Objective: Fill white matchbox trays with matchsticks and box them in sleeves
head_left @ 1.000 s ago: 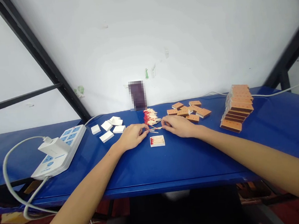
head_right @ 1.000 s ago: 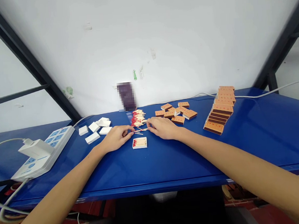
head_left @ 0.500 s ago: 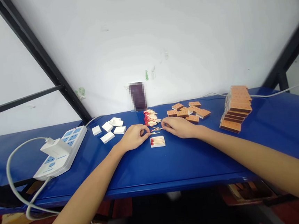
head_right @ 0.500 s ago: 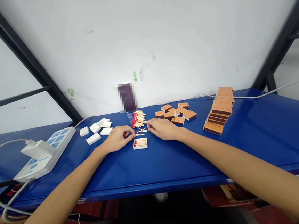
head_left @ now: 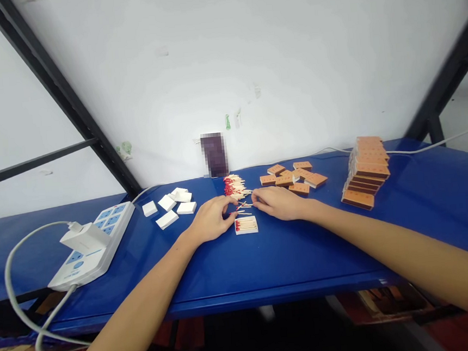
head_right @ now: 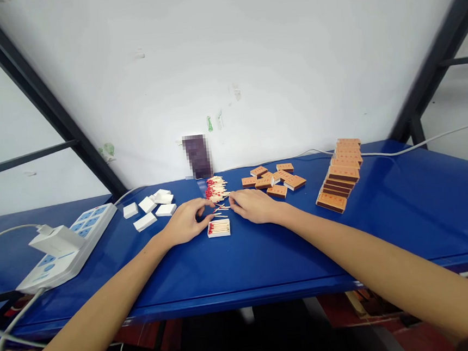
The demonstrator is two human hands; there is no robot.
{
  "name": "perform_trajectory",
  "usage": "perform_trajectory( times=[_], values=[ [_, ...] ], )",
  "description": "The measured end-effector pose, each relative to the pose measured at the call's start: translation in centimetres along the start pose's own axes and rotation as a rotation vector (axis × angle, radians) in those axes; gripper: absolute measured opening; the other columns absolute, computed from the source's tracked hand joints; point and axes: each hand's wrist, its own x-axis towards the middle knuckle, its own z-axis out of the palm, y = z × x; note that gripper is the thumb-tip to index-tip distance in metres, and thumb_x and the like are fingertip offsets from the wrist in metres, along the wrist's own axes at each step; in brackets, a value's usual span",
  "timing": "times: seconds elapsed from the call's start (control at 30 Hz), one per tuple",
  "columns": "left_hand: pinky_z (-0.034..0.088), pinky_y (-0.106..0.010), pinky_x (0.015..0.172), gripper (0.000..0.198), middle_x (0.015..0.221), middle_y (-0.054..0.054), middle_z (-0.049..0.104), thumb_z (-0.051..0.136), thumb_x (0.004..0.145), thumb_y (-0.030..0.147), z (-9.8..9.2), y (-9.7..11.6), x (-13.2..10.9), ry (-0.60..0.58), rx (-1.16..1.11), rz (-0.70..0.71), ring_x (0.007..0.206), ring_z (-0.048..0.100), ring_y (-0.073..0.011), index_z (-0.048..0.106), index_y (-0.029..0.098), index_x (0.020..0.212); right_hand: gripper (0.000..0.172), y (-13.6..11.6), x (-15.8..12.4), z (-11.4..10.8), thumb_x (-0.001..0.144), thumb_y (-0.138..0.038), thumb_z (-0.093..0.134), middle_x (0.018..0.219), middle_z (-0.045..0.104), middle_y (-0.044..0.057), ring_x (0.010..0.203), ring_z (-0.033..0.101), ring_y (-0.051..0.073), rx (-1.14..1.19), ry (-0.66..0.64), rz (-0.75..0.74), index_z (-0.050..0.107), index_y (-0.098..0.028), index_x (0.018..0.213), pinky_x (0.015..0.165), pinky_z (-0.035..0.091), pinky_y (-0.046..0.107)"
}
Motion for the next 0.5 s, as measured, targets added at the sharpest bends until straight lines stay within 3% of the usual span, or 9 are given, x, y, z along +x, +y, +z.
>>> perform_trajectory(
  times=[0.1,0.23,0.5],
  values=[
    [0.039,-0.028,0.067,0.024,0.078,-0.001,0.057,0.053,0.090,0.030,0.16,-0.11,-0.04,0.020,0.028,0.011,0.071,0.053,-0.0161,0.064,0.019,0.109,0.014,-0.08,0.01,0.11,0.096,-0.026,0.044,0.088,0.066,0.006,0.076,0.058,0.017,0.006,0.018,-0.018,0.055,-0.019,0.091,0.065,0.034,0.027],
    [0.038,-0.027,0.064,0.026,0.079,-0.002,0.060,0.046,0.095,0.033,0.23,-0.41,0.14,0.033,-0.006,-0.080,0.069,0.054,-0.0152,0.068,0.020,0.100,0.016,-0.20,0.06,0.17,0.096,-0.031,0.047,0.087,0.066,0.005,0.074,0.057,0.016,-0.004,0.036,-0.009,0.057,-0.019,0.092,0.062,0.032,0.027],
    [0.037,-0.026,0.062,0.028,0.076,0.000,0.061,0.053,0.094,0.042,0.26,-0.57,0.67,-0.001,0.001,-0.067,0.066,0.054,-0.0137,0.073,0.022,0.094,0.015,-0.30,0.64,0.79,0.095,-0.033,0.051,0.086,0.062,0.003,0.072,0.053,0.014,0.026,0.078,-0.023,0.058,-0.019,0.090,0.061,0.031,0.025]
  ],
)
